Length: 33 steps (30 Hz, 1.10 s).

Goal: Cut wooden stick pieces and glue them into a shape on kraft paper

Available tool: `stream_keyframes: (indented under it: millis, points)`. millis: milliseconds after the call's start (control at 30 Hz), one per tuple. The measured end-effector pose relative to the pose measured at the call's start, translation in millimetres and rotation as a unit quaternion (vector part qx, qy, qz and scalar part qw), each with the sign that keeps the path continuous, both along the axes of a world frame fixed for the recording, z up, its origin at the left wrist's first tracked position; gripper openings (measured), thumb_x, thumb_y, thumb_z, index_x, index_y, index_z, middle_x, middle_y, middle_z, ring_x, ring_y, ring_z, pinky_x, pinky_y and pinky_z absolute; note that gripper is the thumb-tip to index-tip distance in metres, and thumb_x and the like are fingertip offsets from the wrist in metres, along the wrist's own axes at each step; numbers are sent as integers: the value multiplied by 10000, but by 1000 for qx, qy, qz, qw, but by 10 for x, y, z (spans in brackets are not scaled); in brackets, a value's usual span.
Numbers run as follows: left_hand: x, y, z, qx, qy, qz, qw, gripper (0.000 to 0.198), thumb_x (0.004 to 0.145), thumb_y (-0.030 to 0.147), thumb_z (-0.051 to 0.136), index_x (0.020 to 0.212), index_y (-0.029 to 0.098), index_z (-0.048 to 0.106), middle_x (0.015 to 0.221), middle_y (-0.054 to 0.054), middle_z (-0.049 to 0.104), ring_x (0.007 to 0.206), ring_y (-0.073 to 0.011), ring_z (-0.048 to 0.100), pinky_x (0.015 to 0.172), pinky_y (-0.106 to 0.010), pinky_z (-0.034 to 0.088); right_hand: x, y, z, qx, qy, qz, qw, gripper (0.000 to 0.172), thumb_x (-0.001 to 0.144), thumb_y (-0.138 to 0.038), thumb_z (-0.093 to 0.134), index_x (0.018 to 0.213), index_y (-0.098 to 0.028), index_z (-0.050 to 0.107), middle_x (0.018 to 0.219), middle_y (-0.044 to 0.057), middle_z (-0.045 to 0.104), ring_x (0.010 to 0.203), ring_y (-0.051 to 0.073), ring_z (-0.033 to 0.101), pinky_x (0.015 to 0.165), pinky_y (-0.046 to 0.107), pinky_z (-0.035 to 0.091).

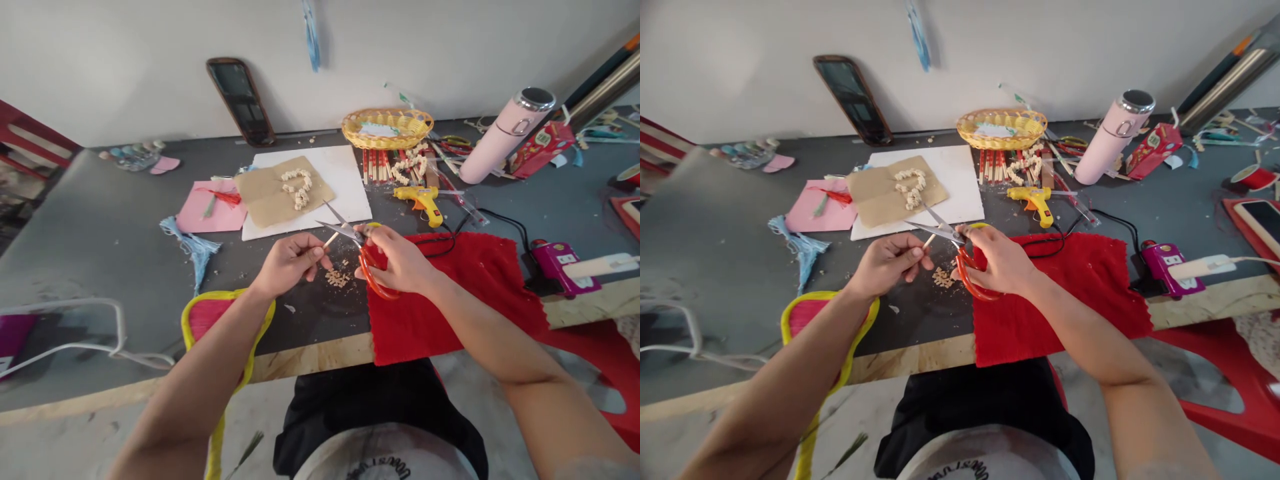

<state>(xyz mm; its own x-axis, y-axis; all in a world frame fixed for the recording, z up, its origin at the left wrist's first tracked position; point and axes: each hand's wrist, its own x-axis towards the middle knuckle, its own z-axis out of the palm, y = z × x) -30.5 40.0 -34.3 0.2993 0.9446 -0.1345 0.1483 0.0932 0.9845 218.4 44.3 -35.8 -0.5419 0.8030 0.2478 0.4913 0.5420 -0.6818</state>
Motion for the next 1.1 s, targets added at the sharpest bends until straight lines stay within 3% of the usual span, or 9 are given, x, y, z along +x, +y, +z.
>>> stream_keyframes:
  millis: [300,533,667,867,1100]
  points:
    - [-21,7,-13,-31,-28,-31,999,276,846,395,663,821,124,615,656,-65,713,355,-49,443,349,-172,293,15,22,-8,5,19,24,1000,630,804,-496,709,1331,-230,486,1275,136,593,1217,296,578,1021,483,497]
    - [8,-8,9,-39,-39,-12,998,343,818,467,694,797,135,612,658,-64,718,350,-48,436,341,-176,289,0,-48,92,8,-57,-24,998,598,842,-540,642,1335,-235,494,1121,120,644,1002,288,660,825,442,564]
    - [65,-25,14,-19,-39,28,999,311,779,421,746,817,136,627,737,-78,744,401,-56,489,381,-177,352,-16,-69,88,9,-62,-43,997,612,840,-568,630,1307,-191,514,1029,116,653,894,265,668,758,415,568]
    - [86,-29,5,13,-1,62,998,253,775,361,740,796,139,621,749,-78,753,418,-70,509,417,-198,401,-14,-30,19,6,-21,-23,1000,627,821,-542,665,1331,-222,491,1266,136,606,1218,317,576,978,496,520]
    - [15,-18,-22,20,3,17,1000,247,850,359,659,798,119,632,761,-93,753,401,-60,498,399,-186,364,19,-10,32,12,-40,-6,999,728,781,-536,714,1381,-218,452,1301,146,580,1239,328,547,1004,519,507]
